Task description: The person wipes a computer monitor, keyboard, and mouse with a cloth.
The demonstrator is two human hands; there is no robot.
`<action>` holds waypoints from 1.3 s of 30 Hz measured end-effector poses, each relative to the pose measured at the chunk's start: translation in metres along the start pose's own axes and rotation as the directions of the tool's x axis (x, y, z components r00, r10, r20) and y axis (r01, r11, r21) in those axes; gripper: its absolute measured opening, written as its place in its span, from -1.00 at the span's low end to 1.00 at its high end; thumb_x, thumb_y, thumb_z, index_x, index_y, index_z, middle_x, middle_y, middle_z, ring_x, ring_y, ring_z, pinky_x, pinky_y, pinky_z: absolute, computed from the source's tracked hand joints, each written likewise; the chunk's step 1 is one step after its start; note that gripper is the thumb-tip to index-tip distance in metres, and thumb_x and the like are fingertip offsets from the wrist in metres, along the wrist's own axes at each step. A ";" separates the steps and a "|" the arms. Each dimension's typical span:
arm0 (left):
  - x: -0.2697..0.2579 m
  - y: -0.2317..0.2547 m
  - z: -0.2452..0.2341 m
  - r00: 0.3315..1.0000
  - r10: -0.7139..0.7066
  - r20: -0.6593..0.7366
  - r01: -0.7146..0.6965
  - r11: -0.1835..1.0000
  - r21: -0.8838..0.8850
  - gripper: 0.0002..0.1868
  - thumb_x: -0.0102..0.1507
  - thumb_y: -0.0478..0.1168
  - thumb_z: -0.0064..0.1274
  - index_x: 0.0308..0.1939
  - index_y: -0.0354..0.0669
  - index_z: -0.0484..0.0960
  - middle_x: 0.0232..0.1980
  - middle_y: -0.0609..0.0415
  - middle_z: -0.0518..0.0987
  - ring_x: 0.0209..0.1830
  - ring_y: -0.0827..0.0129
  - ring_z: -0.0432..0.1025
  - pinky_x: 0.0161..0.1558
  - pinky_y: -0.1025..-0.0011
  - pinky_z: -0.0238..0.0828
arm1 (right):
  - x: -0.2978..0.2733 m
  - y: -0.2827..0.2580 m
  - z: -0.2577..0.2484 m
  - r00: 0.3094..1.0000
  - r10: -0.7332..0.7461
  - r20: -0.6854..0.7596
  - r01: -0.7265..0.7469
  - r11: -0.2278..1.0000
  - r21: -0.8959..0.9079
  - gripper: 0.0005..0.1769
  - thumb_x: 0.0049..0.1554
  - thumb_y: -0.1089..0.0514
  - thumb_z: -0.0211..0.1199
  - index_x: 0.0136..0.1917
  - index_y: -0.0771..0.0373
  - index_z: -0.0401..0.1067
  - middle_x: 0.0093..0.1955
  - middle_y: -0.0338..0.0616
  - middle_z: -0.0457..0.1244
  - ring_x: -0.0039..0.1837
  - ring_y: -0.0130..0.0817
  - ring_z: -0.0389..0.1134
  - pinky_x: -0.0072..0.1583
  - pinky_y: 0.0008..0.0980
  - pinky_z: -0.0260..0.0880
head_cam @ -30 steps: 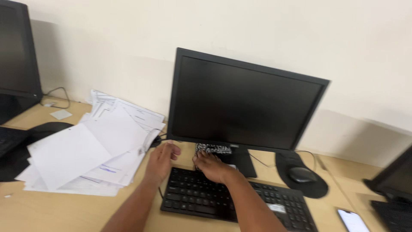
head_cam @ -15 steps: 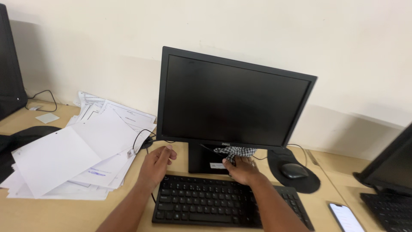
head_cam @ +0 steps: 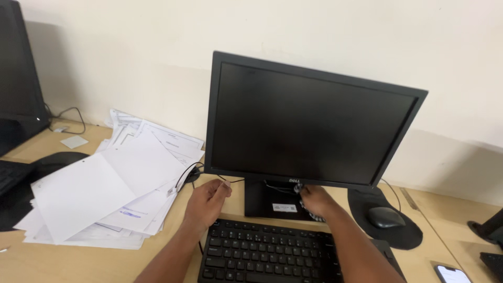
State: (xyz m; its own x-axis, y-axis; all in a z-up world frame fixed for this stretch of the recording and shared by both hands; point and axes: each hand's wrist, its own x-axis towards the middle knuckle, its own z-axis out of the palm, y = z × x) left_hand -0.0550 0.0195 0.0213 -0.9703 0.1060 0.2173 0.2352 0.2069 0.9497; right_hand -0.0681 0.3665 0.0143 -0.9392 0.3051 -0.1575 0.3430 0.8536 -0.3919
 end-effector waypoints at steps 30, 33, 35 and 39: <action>-0.001 -0.001 -0.001 0.998 0.060 -0.005 -0.060 0.998 -0.007 -0.58 0.28 0.08 0.06 -0.35 -0.25 0.67 -0.59 0.13 0.49 -0.57 0.50 0.34 -0.46 0.42 0.26 | 0.047 0.003 0.017 0.990 -0.068 -0.127 0.040 0.976 -0.214 -0.47 0.27 -0.03 -0.04 0.45 0.14 0.30 0.50 0.16 0.14 0.49 0.09 0.19 0.50 -0.03 0.14; -0.001 0.000 -0.002 1.000 -0.001 -0.012 0.002 1.000 0.020 -0.60 0.28 0.06 0.06 -0.34 -0.24 0.66 -0.60 0.11 0.48 -0.59 0.48 0.31 -0.48 0.40 0.23 | 0.050 -0.001 0.018 0.954 -0.105 -0.281 0.057 0.983 -0.173 -0.57 0.29 0.04 0.00 0.33 0.20 0.45 0.39 0.13 0.31 0.43 0.05 0.32 0.45 -0.06 0.27; -0.001 0.003 -0.001 0.999 -0.031 -0.011 0.031 0.998 0.048 -0.60 0.27 0.06 0.06 -0.34 -0.23 0.67 -0.61 0.10 0.48 -0.60 0.46 0.31 -0.47 0.38 0.23 | 0.038 -0.006 0.022 0.910 -0.045 -0.412 0.017 0.997 -0.072 -0.55 0.24 0.06 0.07 0.34 0.20 0.43 0.38 0.19 0.28 0.42 0.12 0.29 0.39 -0.02 0.29; -0.003 0.008 0.000 1.000 -0.012 -0.020 0.013 0.996 0.089 -0.59 0.26 0.08 0.06 -0.37 -0.22 0.68 -0.59 0.11 0.54 -0.59 0.44 0.38 -0.43 0.39 0.30 | 0.004 -0.020 0.012 0.834 0.078 -0.546 -0.089 0.996 0.007 -0.35 0.02 0.05 0.31 0.37 0.20 0.37 0.35 0.26 0.23 0.33 0.21 0.28 0.30 -0.01 0.33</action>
State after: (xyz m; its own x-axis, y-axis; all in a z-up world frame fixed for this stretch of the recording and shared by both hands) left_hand -0.0503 0.0206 0.0280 -0.9739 0.0846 0.2105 0.2262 0.2944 0.9285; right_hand -0.0789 0.3453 0.0105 -0.7646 0.5519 0.3329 0.4256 0.8202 -0.3823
